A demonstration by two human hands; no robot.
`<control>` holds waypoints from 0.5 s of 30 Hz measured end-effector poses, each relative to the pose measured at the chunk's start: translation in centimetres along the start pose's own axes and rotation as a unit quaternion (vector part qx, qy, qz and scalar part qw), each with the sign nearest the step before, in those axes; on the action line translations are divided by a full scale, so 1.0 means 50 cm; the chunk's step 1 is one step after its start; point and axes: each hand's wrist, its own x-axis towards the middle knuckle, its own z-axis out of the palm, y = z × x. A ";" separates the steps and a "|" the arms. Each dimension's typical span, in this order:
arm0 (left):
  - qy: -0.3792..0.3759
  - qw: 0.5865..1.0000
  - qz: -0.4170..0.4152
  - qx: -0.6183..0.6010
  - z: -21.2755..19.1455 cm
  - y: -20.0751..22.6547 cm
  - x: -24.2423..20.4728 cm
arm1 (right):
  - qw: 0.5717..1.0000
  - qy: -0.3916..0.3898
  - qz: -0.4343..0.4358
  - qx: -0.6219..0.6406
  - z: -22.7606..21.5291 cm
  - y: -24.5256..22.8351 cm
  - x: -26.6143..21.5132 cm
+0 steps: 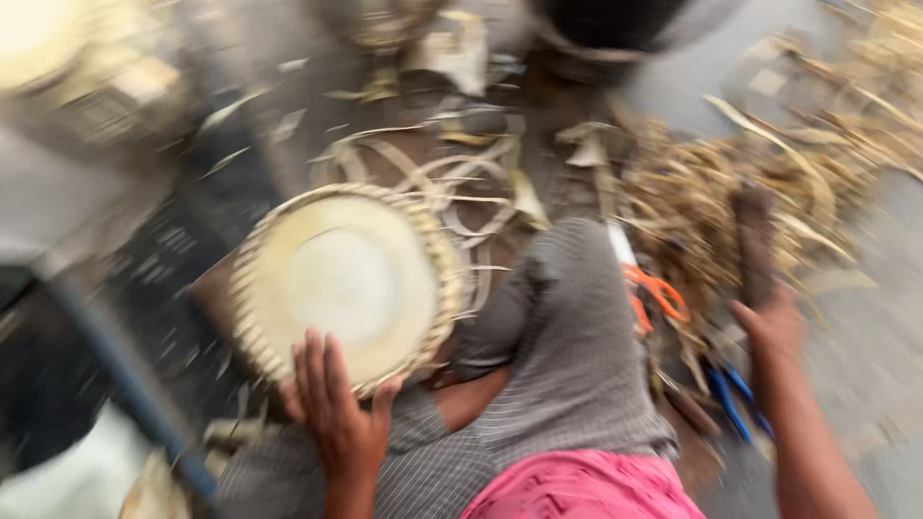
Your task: The person sits on the floor and uses a wooden mallet to hammer a woven rim onto a drum head. They then use a pair of scissors to trim the excess woven material around the edge of the drum. Finally, they use a wooden stick to tap the drum head.
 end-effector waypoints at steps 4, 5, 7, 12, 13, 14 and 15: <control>0.134 0.987 -0.069 -0.055 -0.001 -0.039 0.021 | 0.984 -0.153 -0.068 0.068 -0.109 -0.169 -0.048; 0.158 0.979 -0.093 -0.091 0.009 -0.050 0.033 | 0.972 -0.185 -0.101 0.103 -0.129 -0.245 -0.064; 0.186 0.946 -0.157 -0.215 0.035 -0.059 0.040 | 0.924 -0.282 -0.147 0.210 -0.151 -0.398 -0.112; 0.199 0.857 -0.243 -0.409 0.089 -0.061 0.033 | 0.790 -0.333 -0.243 0.453 -0.154 -0.664 -0.191; 0.203 0.857 -0.250 -0.402 0.094 -0.057 0.031 | 0.852 -0.339 -0.160 0.367 -0.129 -0.701 -0.193; 0.207 0.857 -0.257 -0.396 0.098 -0.052 0.031 | 0.898 -0.338 -0.074 0.274 -0.087 -0.740 -0.204; 0.213 0.856 -0.263 -0.390 0.099 -0.052 0.035 | 0.879 -0.314 -0.294 0.208 -0.046 -0.776 -0.226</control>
